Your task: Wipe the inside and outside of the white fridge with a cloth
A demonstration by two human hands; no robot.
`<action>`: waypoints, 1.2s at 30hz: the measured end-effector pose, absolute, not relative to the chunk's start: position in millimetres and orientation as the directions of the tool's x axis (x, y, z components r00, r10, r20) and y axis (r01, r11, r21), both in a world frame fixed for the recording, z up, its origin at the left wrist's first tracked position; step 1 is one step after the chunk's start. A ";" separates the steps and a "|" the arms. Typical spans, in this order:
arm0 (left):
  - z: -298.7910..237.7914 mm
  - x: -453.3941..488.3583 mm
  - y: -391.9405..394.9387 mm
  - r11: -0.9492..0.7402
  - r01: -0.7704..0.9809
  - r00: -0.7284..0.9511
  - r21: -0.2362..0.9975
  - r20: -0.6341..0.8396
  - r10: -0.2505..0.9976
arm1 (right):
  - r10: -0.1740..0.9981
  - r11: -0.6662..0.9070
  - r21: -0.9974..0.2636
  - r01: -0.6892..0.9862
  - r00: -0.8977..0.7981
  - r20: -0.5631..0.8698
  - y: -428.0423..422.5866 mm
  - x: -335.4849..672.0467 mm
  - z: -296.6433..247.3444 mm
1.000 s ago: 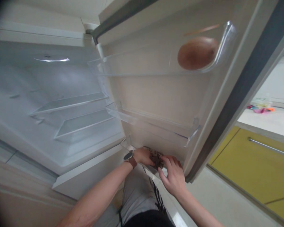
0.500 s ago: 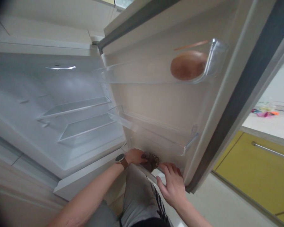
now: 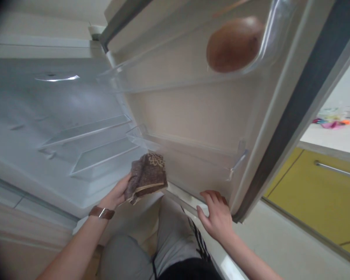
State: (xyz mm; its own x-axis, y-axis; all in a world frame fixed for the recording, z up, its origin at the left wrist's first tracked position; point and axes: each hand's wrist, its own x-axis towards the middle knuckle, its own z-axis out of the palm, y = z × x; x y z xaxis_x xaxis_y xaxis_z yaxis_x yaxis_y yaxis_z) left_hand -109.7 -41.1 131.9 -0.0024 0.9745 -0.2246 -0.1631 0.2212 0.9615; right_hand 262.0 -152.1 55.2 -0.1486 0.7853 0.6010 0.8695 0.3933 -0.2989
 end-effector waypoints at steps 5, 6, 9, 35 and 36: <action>113.5 -126.2 -71.2 0.342 -0.478 -0.095 0.809 -0.434 0.896 | 0.786 0.355 -0.288 0.889 -0.118 0.606 -141.4 273.8 51.3; 111.0 -125.3 -74.0 0.352 -0.489 -0.099 0.798 -0.452 0.886 | 0.785 0.350 -0.285 0.892 -0.114 0.609 -139.4 275.6 51.0; 109.0 -121.2 -76.4 0.374 -0.529 -0.067 0.762 -0.477 0.877 | 0.781 0.341 -0.281 0.897 -0.104 0.616 -135.7 279.1 51.3; 113.1 -33.6 0.9 -0.326 0.942 0.327 0.076 0.005 0.945 | 0.736 0.407 -0.220 0.886 -0.175 0.654 -138.5 273.1 51.2; 115.1 -26.8 1.4 -0.305 0.952 0.305 0.029 -0.030 0.952 | 0.734 0.410 -0.219 0.885 -0.178 0.655 -138.2 273.4 51.2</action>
